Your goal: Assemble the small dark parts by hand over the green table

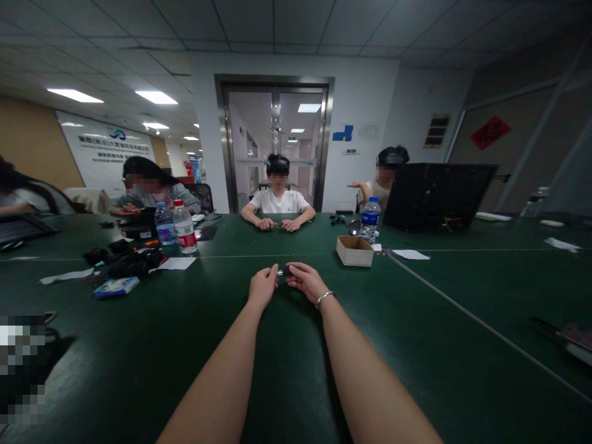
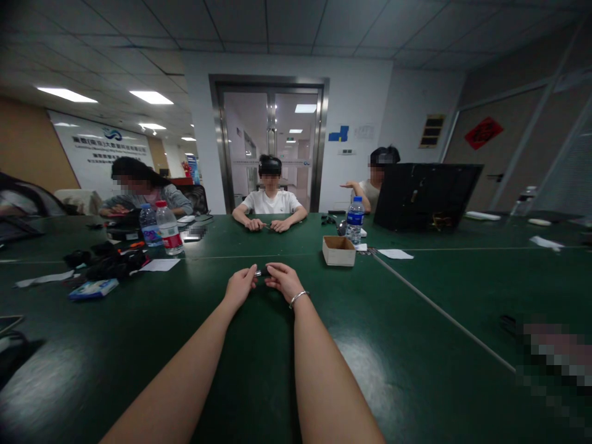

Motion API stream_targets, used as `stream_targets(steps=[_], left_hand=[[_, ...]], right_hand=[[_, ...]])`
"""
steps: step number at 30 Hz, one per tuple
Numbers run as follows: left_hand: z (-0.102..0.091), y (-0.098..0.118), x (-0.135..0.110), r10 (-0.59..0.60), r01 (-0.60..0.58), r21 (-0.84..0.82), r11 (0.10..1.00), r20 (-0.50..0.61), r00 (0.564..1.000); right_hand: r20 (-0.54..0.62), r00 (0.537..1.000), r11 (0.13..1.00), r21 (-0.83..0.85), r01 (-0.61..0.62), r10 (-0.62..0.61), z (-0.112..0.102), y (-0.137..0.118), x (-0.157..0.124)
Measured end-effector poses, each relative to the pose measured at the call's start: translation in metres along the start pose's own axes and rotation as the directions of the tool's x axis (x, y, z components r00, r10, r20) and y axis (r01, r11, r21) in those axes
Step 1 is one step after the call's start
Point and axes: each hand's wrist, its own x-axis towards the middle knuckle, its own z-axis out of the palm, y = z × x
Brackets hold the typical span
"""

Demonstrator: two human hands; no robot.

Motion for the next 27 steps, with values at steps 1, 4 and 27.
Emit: stream_targets(steps=[1, 4, 27], left_hand=[[0.0000, -0.0005, 0.0003, -0.001, 0.002, -0.017, 1.000, 0.001, 1.000], [0.0008, -0.0037, 0.0024, 0.066, -0.058, -0.167, 0.984, 0.040, 0.997], [0.0019, -0.0046, 0.0054, -0.042, 0.080, -0.245, 0.966, 0.156, 0.987]], right_hand=[[-0.007, 1.000, 1.000, 0.001, -0.002, 0.002, 0.0002, -0.0003, -0.0001], [-0.038, 0.999, 1.000, 0.024, -0.001, 0.002, 0.0007, -0.0006, 0.0004], [-0.070, 0.997, 0.999, 0.047, -0.007, 0.011, 0.0009, 0.0007, 0.0018]])
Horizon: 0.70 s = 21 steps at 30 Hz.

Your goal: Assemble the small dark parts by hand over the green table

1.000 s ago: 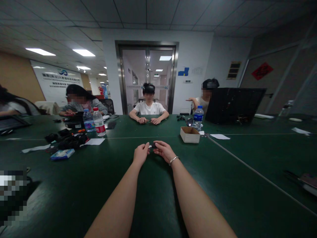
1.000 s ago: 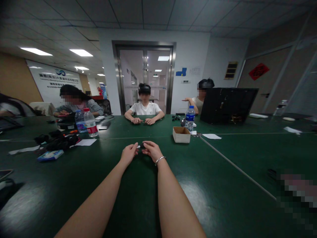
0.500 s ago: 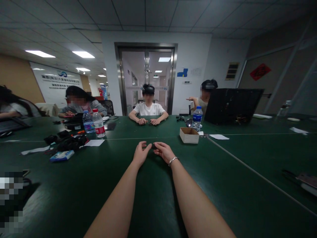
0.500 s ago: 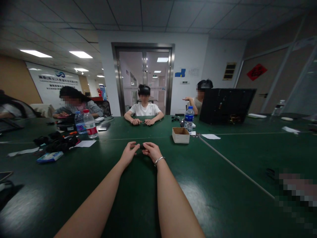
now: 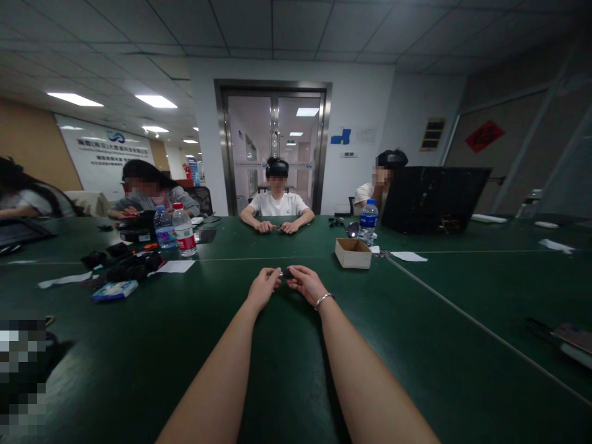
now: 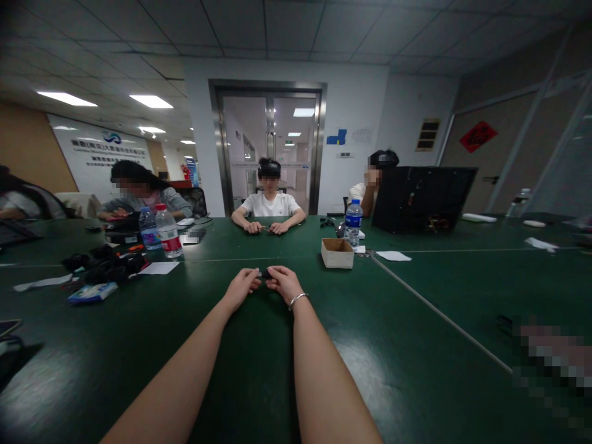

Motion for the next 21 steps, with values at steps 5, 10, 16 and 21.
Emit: stream_targets(steps=[5, 10, 16, 21], left_hand=[[-0.0023, -0.0006, 0.0000, 0.062, -0.062, 0.022, 0.998, 0.013, 0.998], [-0.0020, -0.0004, -0.0019, 0.111, -0.116, -0.080, 0.990, -0.061, 0.992], [-0.0022, 0.0005, -0.0031, 0.088, -0.089, 0.041, 0.995, 0.035, 0.995], [-0.0017, 0.0028, -0.0042, 0.153, -0.153, -0.037, 0.988, 0.003, 0.988]], right_hand=[[0.013, 1.000, 1.000, -0.003, 0.004, -0.004, 0.0003, -0.0012, -0.0010], [0.011, 1.000, 1.000, 0.004, 0.007, -0.007, 0.0000, -0.0006, -0.0009], [0.014, 1.000, 1.000, -0.008, 0.005, -0.005, -0.0002, 0.0003, -0.0001], [0.016, 1.000, 1.000, -0.001, 0.007, -0.007, -0.0002, -0.0003, 0.0002]])
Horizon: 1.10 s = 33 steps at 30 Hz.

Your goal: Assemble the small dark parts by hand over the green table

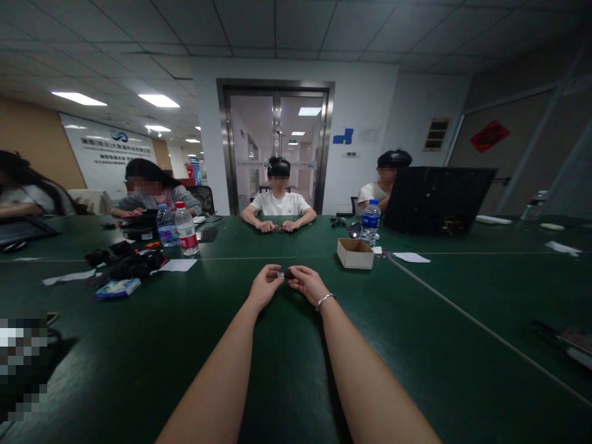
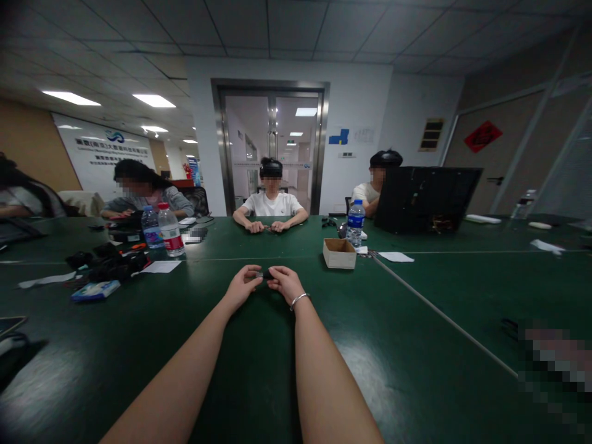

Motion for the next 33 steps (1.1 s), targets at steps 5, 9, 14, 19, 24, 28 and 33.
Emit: stream_targets(steps=[5, 9, 14, 19, 24, 28, 33], left_hand=[[0.000, -0.004, 0.004, -0.123, 0.123, 0.060, 0.991, -0.012, 0.992], [-0.001, -0.007, 0.005, -0.141, 0.143, 0.115, 0.983, -0.025, 0.990], [-0.002, -0.001, 0.002, -0.092, 0.092, 0.023, 0.996, 0.005, 0.996], [0.000, 0.003, 0.001, -0.099, 0.095, -0.094, 0.991, -0.044, 0.994], [0.001, 0.016, 0.004, -0.239, 0.210, -0.160, 0.965, -0.194, 0.952], [-0.008, 0.056, 0.015, -0.151, 0.128, -0.166, 0.978, -0.132, 0.980], [-0.049, 0.105, 0.007, 0.064, -0.040, -0.192, 0.981, 0.122, 0.990]], right_hand=[[-0.017, 1.000, 1.000, -0.003, -0.008, 0.008, 0.002, -0.001, -0.001], [-0.016, 1.000, 1.000, -0.005, -0.007, 0.007, 0.002, -0.002, -0.002], [-0.019, 1.000, 1.000, 0.000, -0.012, 0.012, 0.002, -0.003, -0.003], [-0.006, 1.000, 1.000, -0.005, -0.009, 0.009, 0.001, -0.001, -0.001], [0.006, 1.000, 1.000, 0.001, -0.003, 0.003, -0.001, 0.000, 0.000], [0.029, 1.000, 1.000, 0.006, 0.007, -0.007, -0.002, 0.000, 0.001], [0.035, 0.999, 1.000, 0.015, -0.002, 0.001, -0.003, 0.003, 0.003]])
